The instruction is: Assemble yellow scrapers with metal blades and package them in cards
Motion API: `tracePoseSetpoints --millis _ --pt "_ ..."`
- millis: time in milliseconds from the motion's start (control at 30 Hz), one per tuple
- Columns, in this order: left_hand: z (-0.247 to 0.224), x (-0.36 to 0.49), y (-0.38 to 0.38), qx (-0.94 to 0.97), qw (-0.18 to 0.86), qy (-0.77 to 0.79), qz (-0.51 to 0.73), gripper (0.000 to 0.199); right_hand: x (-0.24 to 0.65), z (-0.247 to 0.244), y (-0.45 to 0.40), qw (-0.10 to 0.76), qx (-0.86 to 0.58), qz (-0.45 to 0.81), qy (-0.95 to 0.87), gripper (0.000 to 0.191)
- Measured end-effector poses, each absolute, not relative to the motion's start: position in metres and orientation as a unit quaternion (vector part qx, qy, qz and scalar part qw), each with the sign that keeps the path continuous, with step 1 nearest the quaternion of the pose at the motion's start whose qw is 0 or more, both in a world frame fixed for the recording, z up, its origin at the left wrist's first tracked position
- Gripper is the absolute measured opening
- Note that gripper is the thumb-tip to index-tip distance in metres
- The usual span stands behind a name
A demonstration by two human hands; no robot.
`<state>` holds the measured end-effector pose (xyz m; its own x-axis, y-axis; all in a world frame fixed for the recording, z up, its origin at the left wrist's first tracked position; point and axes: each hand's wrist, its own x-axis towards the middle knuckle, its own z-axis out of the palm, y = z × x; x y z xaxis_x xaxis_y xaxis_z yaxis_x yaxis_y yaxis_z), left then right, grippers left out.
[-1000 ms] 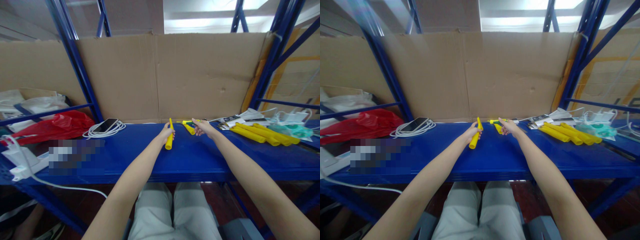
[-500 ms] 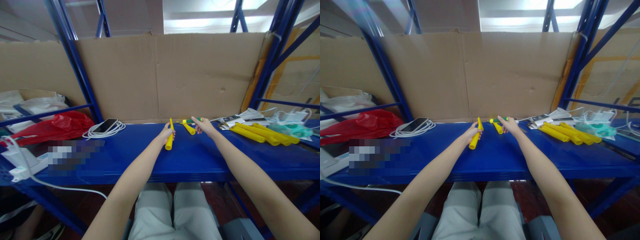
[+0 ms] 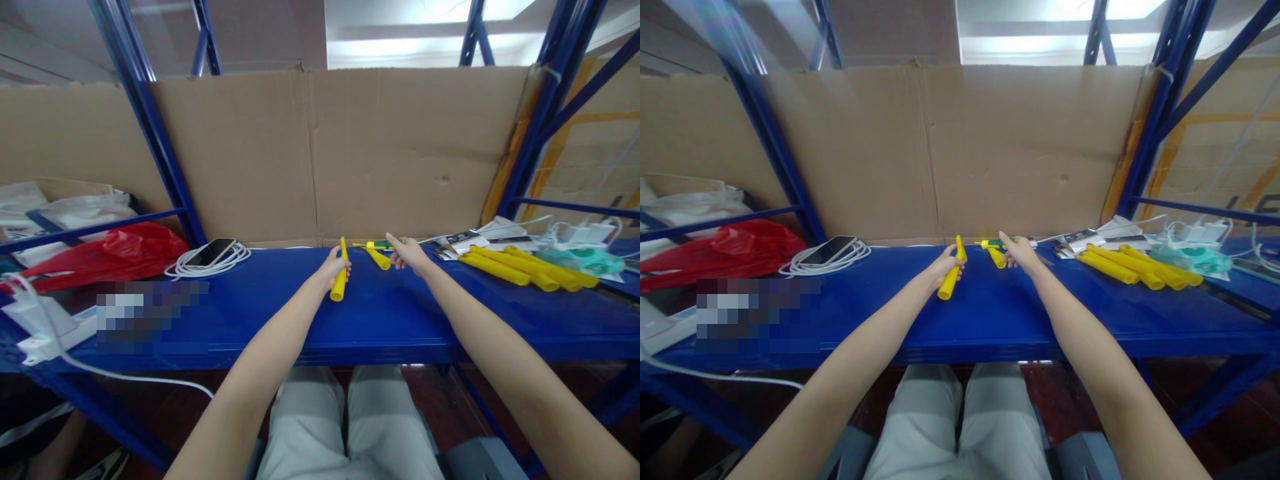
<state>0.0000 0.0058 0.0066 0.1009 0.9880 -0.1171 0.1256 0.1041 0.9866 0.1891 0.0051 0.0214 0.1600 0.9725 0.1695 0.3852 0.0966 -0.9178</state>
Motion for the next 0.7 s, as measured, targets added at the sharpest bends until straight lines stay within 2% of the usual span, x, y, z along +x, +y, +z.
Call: tracePoseSetpoints --millis 167,300,533,600,700 --pt "0.0050 -0.0013 0.0091 0.525 0.522 0.525 0.421 0.069 0.1888 0.0225 0.0046 0.478 -0.514 0.404 -0.586 0.013" --pt "0.0051 -0.0016 0.0093 0.524 0.519 0.529 0.420 0.069 0.1894 0.0239 0.0030 0.491 -0.490 0.390 -0.606 0.017" --pt "0.0045 -0.0010 0.0092 0.528 0.520 0.526 0.418 0.068 0.1885 0.0226 0.0024 0.462 -0.599 0.322 -0.570 0.039" --pt "0.0039 -0.0010 0.0099 0.530 0.518 0.526 0.417 0.068 0.1877 0.0227 0.0017 0.467 -0.599 0.339 -0.556 0.037" --pt "0.0033 -0.0015 0.0110 0.529 0.516 0.527 0.420 0.069 0.1869 0.0235 0.0011 0.474 -0.557 0.393 -0.557 0.023"
